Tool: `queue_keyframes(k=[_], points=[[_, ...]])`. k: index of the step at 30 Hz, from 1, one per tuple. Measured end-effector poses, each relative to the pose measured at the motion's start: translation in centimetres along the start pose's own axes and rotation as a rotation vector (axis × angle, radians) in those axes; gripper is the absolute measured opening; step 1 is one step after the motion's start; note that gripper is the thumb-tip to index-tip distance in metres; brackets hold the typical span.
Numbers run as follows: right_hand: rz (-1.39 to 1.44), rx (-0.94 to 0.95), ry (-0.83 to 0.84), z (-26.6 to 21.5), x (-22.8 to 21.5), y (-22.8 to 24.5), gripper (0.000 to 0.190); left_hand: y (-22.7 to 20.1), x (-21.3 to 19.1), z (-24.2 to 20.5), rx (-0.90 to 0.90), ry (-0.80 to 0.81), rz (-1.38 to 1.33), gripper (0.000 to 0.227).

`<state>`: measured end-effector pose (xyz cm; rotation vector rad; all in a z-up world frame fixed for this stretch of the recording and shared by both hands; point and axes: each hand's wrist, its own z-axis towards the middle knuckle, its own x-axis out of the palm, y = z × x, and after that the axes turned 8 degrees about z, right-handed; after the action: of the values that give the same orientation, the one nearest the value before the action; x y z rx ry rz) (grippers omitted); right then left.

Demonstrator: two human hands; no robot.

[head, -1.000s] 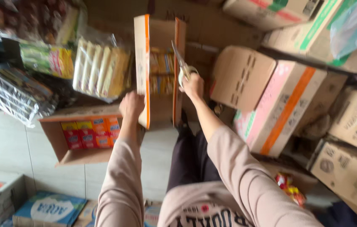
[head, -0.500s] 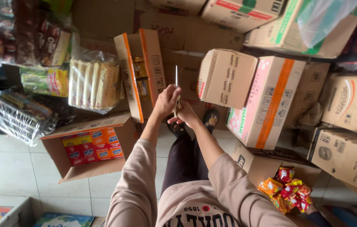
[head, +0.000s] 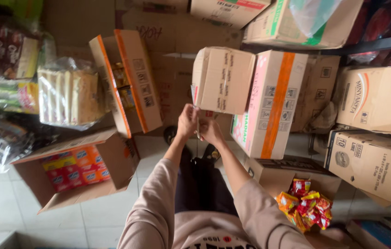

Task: The person uses scissors to cut tape on several cardboard boxes, opens them, and removes packaged items including snacks and plastic bowls. The person handles the items one at a time and places them on the floor.

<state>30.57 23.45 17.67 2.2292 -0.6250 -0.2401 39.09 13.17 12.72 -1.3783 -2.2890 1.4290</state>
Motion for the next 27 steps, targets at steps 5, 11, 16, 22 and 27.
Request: queue_keyframes(k=[5, 11, 16, 22, 27], points=[[0.086, 0.162, -0.18, 0.3, -7.2, -9.2, 0.019, 3.5, 7.8, 1.8, 0.137, 0.189, 0.056, 0.031], [-0.068, 0.015, -0.459, 4.1, -14.2, -19.6, 0.028, 9.6, 12.2, 8.0, 0.573, 0.301, 0.67, 0.041], [-0.304, -0.091, -0.553, 9.4, -17.1, -23.5, 0.037, 11.1, 13.5, 15.8, 0.351, 0.352, 0.692, 0.056], [-0.468, -0.09, -0.512, 14.2, -17.8, -22.2, 0.036, 11.5, 16.8, 25.3, 0.787, 0.045, 0.749, 0.061], [-0.571, -0.037, -0.451, 13.9, -16.8, -17.5, 0.035, 10.7, 20.2, 30.5, 0.907, 0.007, 0.715, 0.047]])
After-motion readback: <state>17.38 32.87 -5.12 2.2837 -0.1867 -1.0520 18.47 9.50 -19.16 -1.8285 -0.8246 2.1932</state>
